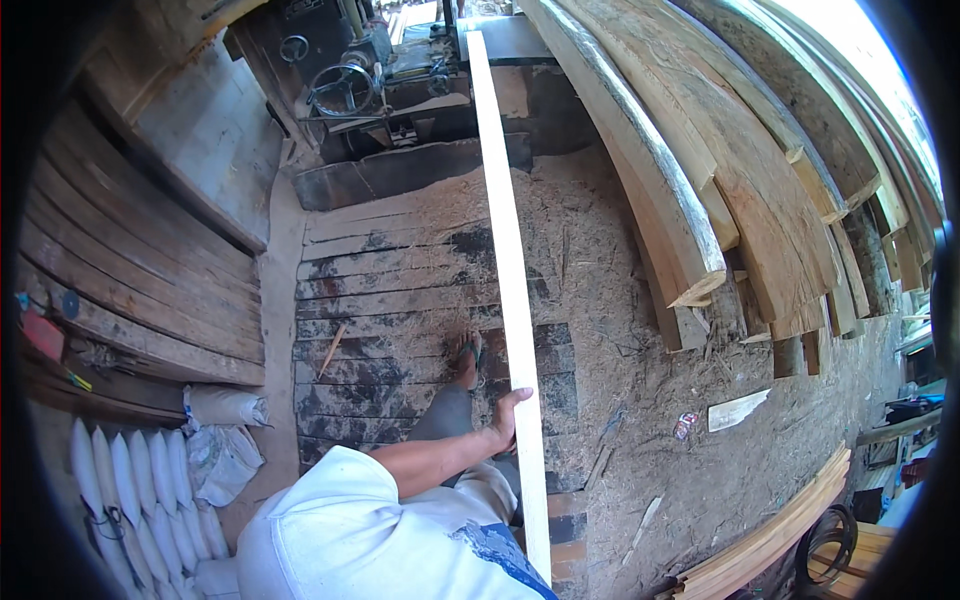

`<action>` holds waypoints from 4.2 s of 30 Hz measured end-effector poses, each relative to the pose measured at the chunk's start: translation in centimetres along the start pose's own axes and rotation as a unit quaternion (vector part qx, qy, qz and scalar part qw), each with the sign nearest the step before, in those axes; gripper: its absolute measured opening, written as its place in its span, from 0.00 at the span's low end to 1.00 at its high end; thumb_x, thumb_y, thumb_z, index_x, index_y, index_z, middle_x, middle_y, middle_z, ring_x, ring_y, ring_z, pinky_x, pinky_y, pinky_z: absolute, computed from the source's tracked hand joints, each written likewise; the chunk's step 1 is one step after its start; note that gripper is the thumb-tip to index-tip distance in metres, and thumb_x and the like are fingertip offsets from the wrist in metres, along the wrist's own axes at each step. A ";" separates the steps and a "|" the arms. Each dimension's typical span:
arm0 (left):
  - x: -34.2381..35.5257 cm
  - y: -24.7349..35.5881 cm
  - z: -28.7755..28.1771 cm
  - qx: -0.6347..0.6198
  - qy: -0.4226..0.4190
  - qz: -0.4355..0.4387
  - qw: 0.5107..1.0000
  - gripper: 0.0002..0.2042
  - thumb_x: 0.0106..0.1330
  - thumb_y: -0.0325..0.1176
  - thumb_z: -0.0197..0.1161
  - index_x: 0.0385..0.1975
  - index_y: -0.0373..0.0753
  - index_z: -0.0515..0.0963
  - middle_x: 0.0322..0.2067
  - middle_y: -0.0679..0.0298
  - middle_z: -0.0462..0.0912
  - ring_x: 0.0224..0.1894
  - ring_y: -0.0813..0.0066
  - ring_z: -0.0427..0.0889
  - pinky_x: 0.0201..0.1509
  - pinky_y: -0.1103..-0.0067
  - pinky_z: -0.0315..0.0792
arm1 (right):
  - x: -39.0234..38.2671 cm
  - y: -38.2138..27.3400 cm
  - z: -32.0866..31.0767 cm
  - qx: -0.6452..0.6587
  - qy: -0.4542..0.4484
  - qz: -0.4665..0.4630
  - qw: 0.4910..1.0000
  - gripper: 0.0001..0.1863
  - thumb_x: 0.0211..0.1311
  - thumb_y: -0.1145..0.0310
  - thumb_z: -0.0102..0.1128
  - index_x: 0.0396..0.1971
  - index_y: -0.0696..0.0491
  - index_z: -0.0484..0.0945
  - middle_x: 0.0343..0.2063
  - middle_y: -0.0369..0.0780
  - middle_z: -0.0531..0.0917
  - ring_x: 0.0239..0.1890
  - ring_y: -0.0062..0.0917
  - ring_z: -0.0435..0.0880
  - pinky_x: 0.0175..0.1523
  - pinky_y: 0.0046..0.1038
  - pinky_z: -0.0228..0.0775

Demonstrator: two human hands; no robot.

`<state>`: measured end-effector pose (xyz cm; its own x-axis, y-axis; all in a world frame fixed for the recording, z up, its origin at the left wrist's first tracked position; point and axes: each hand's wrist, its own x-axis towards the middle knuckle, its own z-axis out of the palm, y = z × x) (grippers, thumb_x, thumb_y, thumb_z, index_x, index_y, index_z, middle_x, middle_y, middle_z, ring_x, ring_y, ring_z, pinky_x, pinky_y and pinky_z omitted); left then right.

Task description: The person feeds a long wooden plank through a planing machine and then carries it back to the starting side, repeating the process.

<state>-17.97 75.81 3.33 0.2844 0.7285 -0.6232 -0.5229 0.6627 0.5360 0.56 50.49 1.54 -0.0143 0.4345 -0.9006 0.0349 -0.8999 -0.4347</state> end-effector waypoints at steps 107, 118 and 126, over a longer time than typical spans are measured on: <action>57.6 61.4 -6.6 0.460 0.099 -0.164 0.867 0.24 0.56 0.56 0.62 0.34 0.38 0.79 0.28 0.65 0.79 0.27 0.78 0.75 0.27 0.77 0.68 | 29.7 -88.0 1.1 -0.098 0.218 -0.244 0.940 0.28 0.54 0.59 0.66 0.51 0.60 0.75 0.37 0.44 0.84 0.39 0.28 0.81 0.48 0.29 0.73; 54.7 48.6 9.7 0.338 -0.025 -0.313 0.887 0.43 0.59 0.70 0.45 0.60 0.34 0.63 0.53 0.55 0.75 0.52 0.64 0.74 0.54 0.70 0.66 | 14.6 -77.7 -13.9 -0.259 0.355 -0.069 0.895 0.53 0.31 0.59 0.80 0.62 0.59 0.62 0.53 0.53 0.74 0.55 0.47 0.73 0.58 0.38 0.66; 47.6 38.1 14.0 0.411 -0.146 -0.291 0.851 0.42 0.59 0.71 0.44 0.60 0.38 0.66 0.53 0.52 0.74 0.51 0.62 0.75 0.53 0.68 0.67 | 14.7 -76.7 -15.4 -0.411 0.280 -0.157 0.854 0.49 0.31 0.53 0.77 0.52 0.60 0.60 0.33 0.54 0.81 0.38 0.50 0.81 0.44 0.41 0.74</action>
<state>-13.12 138.17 2.01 0.5536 0.1684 -0.8156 0.4801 0.7356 0.4778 13.11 126.47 21.66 0.3195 0.8057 -0.4988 0.8092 -0.5059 -0.2988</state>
